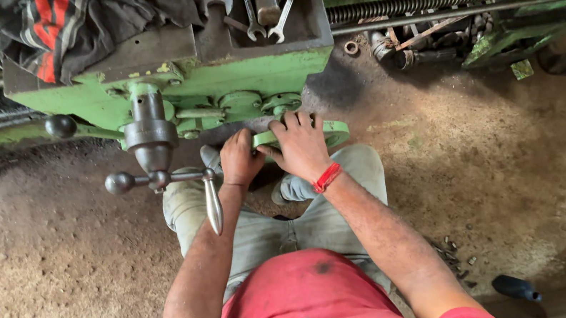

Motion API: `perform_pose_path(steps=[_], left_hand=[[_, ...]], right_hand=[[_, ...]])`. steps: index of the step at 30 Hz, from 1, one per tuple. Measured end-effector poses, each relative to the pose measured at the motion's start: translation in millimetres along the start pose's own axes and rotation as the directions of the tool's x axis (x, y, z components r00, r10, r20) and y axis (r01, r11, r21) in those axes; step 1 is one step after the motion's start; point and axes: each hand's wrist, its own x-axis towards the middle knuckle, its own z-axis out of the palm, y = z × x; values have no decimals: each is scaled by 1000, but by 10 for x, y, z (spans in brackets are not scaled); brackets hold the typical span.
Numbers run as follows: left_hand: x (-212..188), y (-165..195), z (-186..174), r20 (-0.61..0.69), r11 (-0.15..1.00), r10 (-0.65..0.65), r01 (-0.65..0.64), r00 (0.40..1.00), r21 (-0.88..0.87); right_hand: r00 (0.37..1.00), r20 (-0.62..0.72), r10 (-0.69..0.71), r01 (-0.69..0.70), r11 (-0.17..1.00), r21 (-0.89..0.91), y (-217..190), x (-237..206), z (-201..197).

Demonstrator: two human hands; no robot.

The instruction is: The person sits on the floor and turns a green handwheel on a lathe machine to adjust its settings. The camera remains focused on the hands and the machine controls throughout the clip.

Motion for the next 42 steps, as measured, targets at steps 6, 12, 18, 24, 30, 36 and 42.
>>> perform_pose_path(steps=[6, 12, 18, 24, 30, 36, 42], left_hand=[[-14, -58, -10, 6, 1000, 24, -24, 1000, -20], [-44, -109, -5, -15, 998, 59, -60, 998, -28], [-42, -102, -6, -21, 996, 75, -75, 997, -46], [-71, -102, -28, -37, 994, 76, -78, 996, -76], [-74, -90, -16, -78, 992, 85, -92, 993, -91], [-97, -110, 8, -50, 995, 46, -51, 998, -86], [-103, -91, 21, -72, 994, 47, -54, 996, -93]], right_hand=[[996, -71, -59, 69, 985, 158, 103, -23, -97], [992, -115, -50, 63, 992, 110, -3, -63, -87], [994, -105, -42, 51, 995, 80, -47, -42, -100], [993, -114, -32, 42, 995, 92, -73, -63, -78], [990, -140, -15, 32, 992, 122, -59, -53, -109], [987, -161, -13, 31, 994, 108, -54, -61, -74], [988, -152, 9, 5, 996, 88, -45, -77, -51]])
